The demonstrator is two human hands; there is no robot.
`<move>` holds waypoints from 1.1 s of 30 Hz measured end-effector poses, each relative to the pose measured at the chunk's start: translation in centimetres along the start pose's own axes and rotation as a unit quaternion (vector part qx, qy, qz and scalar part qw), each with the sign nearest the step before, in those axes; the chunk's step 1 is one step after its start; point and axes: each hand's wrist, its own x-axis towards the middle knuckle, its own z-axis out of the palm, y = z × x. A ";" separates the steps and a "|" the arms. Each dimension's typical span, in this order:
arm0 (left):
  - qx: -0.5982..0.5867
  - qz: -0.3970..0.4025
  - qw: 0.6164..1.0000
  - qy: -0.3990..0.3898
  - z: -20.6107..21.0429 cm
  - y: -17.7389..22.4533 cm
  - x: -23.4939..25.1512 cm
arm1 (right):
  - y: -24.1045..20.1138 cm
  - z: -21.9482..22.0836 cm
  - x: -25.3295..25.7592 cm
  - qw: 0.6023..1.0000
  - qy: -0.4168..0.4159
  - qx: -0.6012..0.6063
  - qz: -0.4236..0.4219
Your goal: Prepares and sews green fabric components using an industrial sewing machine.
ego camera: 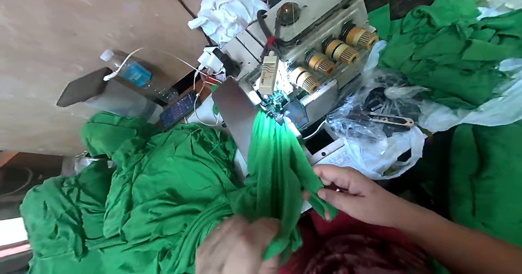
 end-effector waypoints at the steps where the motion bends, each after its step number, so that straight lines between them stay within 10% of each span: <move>1: 0.011 0.013 1.000 -0.005 0.5 0.3 0.4 | 0.0 0.1 -0.3 1.000 -0.005 -0.017 -0.018; 12: 0.066 0.018 0.995 0.066 -2.3 -0.4 1.6 | -1.7 1.4 -1.8 0.971 -0.035 -0.103 -0.214; 18: -0.024 -0.035 0.999 0.021 0.2 1.2 0.7 | -0.4 -0.2 -1.2 0.996 0.011 -0.064 0.058; 24: -0.106 -0.066 0.992 0.031 3.0 0.4 -0.3 | 0.6 -1.9 1.8 0.980 0.121 -0.145 0.057; 33: -0.181 -0.102 0.977 0.042 5.1 0.1 -1.5 | -0.6 -2.1 2.6 0.987 0.074 -0.015 0.144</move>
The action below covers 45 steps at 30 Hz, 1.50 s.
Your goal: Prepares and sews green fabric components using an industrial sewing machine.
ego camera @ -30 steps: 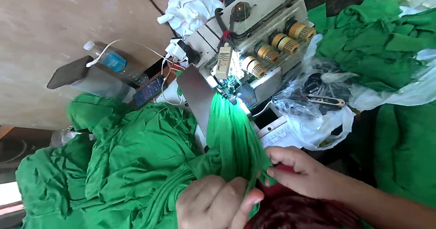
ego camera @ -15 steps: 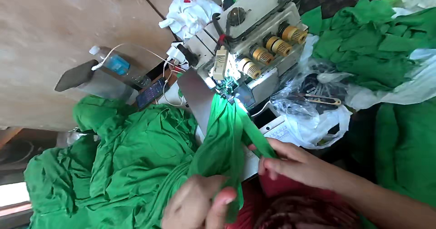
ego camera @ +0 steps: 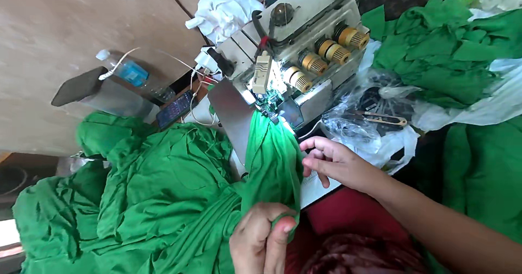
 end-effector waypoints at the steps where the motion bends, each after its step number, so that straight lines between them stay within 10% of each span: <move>1: -0.005 0.008 1.000 0.004 0.0 0.0 0.1 | 0.1 0.1 0.0 1.000 -0.001 -0.007 0.003; 9: 0.003 -0.022 1.000 0.010 -0.6 0.4 1.4 | 2.6 0.6 1.5 0.981 0.101 -0.081 -0.143; 15: 0.011 -0.161 0.984 -0.075 -0.3 -1.8 -1.7 | 1.8 0.0 -1.2 0.991 0.023 0.042 -0.125; 25: -0.038 0.024 0.994 0.104 1.7 0.6 0.9 | 1.0 0.6 -2.7 0.987 -0.004 0.004 -0.161; 32: 0.196 0.142 0.969 -0.047 3.8 -0.1 0.7 | 1.2 0.2 -3.2 0.989 -0.013 0.012 -0.144; 45: 0.221 0.141 0.956 -0.132 4.4 -1.6 0.2 | 2.8 0.0 -3.0 0.993 0.016 0.040 -0.106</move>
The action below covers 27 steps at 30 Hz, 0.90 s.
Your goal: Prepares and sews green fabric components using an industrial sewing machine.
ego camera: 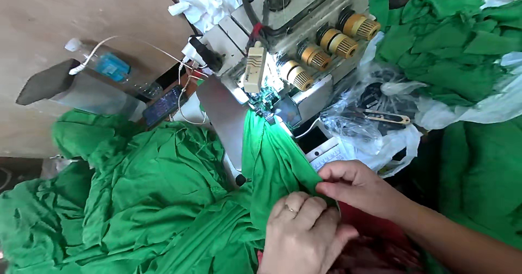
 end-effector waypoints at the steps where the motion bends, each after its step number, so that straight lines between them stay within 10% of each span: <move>1: -0.024 -0.004 1.000 0.005 -0.4 -0.2 0.6 | -0.1 0.0 0.2 1.000 -0.002 0.003 0.002; 11: 0.173 -0.110 0.978 0.030 -0.5 -3.4 4.2 | -0.8 -0.1 0.0 0.999 -0.002 0.051 0.000; 27: 0.163 -0.107 0.981 0.012 -0.7 -4.6 5.0 | -0.2 0.0 0.9 1.000 0.005 -0.004 0.010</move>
